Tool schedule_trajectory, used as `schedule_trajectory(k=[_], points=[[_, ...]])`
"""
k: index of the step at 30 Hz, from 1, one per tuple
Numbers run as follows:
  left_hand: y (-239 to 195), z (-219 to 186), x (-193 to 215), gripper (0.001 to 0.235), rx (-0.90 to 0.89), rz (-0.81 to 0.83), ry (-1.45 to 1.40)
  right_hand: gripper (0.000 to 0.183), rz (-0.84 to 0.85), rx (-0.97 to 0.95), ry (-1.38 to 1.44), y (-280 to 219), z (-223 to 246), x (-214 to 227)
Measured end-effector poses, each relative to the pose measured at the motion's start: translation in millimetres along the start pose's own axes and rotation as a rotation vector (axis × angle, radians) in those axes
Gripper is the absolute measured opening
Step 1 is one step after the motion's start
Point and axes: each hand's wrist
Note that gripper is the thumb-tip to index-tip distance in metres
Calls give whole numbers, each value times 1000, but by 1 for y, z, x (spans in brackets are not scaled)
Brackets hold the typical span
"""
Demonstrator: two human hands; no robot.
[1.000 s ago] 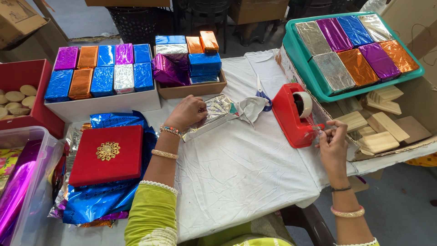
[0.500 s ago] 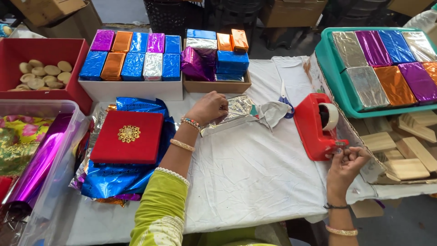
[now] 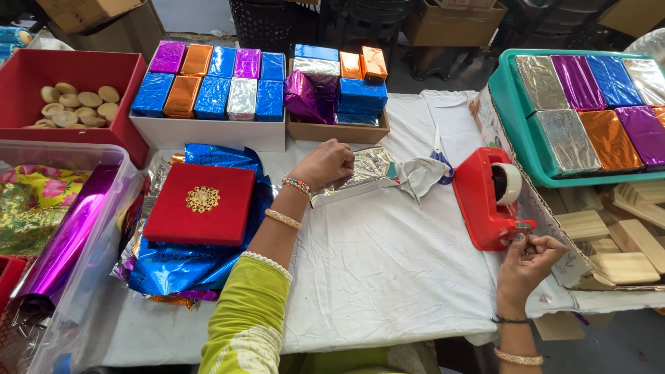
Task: The person wraps small rectangular boxes with shiny metallic paper, folding the edges and securing them with clear tape from a red dispenser. They handle multiple boxes, placing finished ones into a nearby container.
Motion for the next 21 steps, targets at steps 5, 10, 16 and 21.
schedule_trajectory(k=[5, 10, 16, 21], points=[[1, 5, -3, 6, -25, -11, 9, 25, -2, -5, 36, 1, 0, -1], [1, 4, -3, 7, -3, -6, 6, 23, 6, 28, -40, -1, 1, 0], [3, 6, -4, 8, -35, -20, 9, 22, -6, 72, -182, 0, 16, -4], [3, 8, -6, 7, -27, -18, 7, 22, -14, 35, -163, -1, 12, -4]])
Point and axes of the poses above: each hand's wrist, its own y-axis towards the middle knuckle, its own x-axis out of the back of the hand, z = x × y, and after that the axes turned 1 degree about -z, right-handed
